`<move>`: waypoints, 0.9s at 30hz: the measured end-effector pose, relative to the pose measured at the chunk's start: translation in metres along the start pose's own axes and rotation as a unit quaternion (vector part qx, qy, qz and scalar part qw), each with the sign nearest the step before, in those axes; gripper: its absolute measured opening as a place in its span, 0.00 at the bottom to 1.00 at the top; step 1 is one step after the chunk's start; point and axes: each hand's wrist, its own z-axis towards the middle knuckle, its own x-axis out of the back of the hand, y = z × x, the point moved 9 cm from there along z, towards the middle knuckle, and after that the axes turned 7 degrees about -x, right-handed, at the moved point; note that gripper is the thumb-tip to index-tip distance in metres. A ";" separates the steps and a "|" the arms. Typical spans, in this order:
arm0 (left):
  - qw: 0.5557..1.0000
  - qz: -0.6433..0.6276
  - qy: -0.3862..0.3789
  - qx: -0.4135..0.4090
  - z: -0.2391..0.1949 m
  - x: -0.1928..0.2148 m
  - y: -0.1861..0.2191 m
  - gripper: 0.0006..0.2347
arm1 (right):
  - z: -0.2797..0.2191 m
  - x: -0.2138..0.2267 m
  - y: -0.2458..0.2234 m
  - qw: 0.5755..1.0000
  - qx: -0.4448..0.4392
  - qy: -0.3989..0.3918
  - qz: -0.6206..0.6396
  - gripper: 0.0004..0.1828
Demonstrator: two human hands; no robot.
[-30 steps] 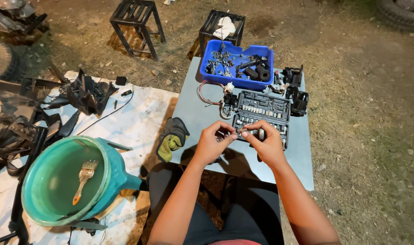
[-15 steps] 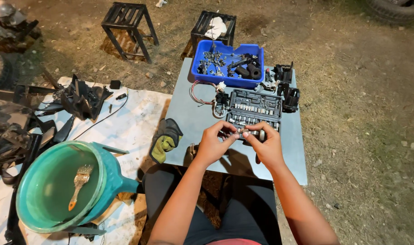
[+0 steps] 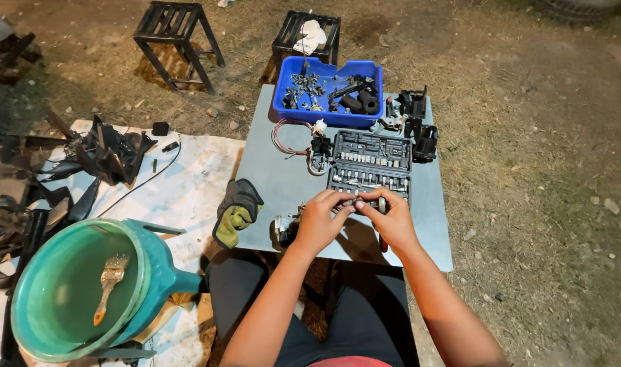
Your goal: The person sits at a small outdoor table at night and works on a small motorcycle component, using a screwdriver to loosen and remove parts from it. They handle the component, pick small fasteners from a socket set and a blue parts tray, and manipulate a white plastic piece and wiring attached to the assembly.
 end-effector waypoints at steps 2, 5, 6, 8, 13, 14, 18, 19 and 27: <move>0.998 0.048 0.011 -0.048 -0.002 -0.003 0.007 0.08 | -0.006 -0.004 -0.008 0.999 -0.043 0.002 0.011 0.08; 0.992 0.089 0.027 -0.090 -0.005 -0.007 0.015 0.07 | -0.008 -0.003 0.000 0.995 -0.093 -0.001 0.022 0.10; 0.993 0.083 0.032 -0.083 -0.006 -0.008 0.014 0.07 | -0.008 -0.002 0.005 0.995 -0.100 -0.005 0.022 0.12; 0.991 0.096 0.029 -0.089 -0.008 -0.010 0.014 0.06 | -0.008 0.004 0.007 0.983 -0.121 -0.020 0.139 0.18; 0.986 0.133 0.007 -0.101 -0.015 -0.020 0.006 0.06 | 0.001 0.025 0.034 0.946 -0.093 -0.091 0.295 0.31; 0.985 0.141 0.001 -0.101 -0.017 -0.023 0.005 0.06 | 0.000 0.026 0.040 0.947 -0.125 -0.089 0.284 0.29; 0.983 0.159 -0.020 -0.086 -0.021 -0.030 -0.001 0.05 | -0.018 0.012 0.036 0.930 -0.186 -0.145 0.282 0.25; 0.983 0.159 -0.021 -0.085 -0.023 -0.031 -0.004 0.05 | -0.019 0.011 0.039 0.929 -0.188 -0.145 0.283 0.25; 0.981 0.166 -0.023 -0.103 -0.028 -0.035 -0.008 0.05 | -0.014 0.017 0.086 0.929 -0.236 -0.105 0.267 0.13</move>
